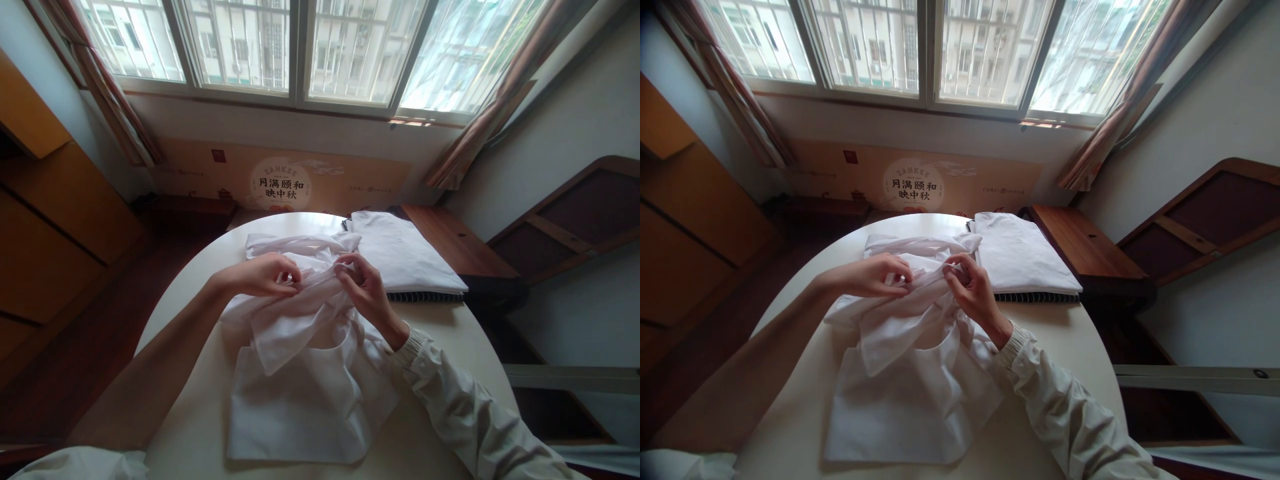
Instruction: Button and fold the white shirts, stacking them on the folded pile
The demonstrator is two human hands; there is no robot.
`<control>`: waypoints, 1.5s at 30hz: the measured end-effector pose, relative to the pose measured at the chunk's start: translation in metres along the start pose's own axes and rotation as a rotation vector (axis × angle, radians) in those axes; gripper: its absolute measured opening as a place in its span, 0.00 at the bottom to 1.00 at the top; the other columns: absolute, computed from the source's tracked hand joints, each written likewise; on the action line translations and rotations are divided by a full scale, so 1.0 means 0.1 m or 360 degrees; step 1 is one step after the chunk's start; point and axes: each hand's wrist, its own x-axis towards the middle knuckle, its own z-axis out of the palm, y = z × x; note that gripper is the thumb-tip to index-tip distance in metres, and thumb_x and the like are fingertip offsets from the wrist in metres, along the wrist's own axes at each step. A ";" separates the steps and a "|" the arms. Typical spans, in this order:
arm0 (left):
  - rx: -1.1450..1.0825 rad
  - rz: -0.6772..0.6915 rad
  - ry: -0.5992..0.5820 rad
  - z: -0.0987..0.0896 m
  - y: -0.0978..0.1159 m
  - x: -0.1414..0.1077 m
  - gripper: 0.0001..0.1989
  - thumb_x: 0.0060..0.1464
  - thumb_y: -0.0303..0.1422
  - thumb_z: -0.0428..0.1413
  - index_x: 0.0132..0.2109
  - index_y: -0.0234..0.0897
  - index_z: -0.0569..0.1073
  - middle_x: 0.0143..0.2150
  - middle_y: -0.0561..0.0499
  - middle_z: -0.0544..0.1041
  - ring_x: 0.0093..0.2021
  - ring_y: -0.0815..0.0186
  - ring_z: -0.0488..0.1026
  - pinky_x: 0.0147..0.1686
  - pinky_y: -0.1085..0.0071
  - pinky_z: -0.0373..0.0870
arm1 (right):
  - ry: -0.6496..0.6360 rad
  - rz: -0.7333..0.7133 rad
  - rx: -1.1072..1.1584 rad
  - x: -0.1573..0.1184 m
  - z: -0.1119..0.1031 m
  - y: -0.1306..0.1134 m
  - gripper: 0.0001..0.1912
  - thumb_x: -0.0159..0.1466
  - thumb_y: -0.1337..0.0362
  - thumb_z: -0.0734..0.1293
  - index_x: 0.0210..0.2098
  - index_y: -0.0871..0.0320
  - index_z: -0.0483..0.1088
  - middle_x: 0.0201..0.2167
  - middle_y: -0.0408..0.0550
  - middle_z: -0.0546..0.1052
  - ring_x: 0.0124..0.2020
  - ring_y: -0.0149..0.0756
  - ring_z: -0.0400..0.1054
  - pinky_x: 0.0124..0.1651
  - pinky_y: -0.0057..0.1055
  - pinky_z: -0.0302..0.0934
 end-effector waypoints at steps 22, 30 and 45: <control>-0.0617 -0.0130 0.0584 0.28 0.12 0.11 0.17 0.60 0.43 0.67 0.47 0.34 0.86 0.42 0.42 0.86 0.40 0.59 0.83 0.39 0.68 0.81 | -0.0440 -0.0117 0.0097 -0.01 0.05 0.13 0.18 0.72 0.56 0.69 0.60 0.49 0.74 0.60 0.52 0.75 0.60 0.46 0.70 0.60 0.42 0.68; -0.0116 0.0223 0.0700 0.29 0.16 0.17 0.09 0.63 0.37 0.65 0.46 0.39 0.87 0.42 0.43 0.84 0.37 0.64 0.79 0.37 0.70 0.77 | -0.0315 -0.0014 0.0088 -0.09 0.17 0.23 0.13 0.71 0.52 0.70 0.48 0.51 0.80 0.43 0.49 0.78 0.41 0.40 0.74 0.42 0.35 0.71; 0.0801 0.0150 0.0550 0.36 0.22 0.22 0.08 0.70 0.32 0.50 0.43 0.38 0.72 0.41 0.47 0.77 0.32 0.65 0.71 0.29 0.70 0.57 | -0.0122 -0.0052 -0.0012 -0.14 0.15 0.07 0.08 0.71 0.57 0.69 0.37 0.54 0.75 0.36 0.46 0.75 0.36 0.37 0.70 0.38 0.32 0.66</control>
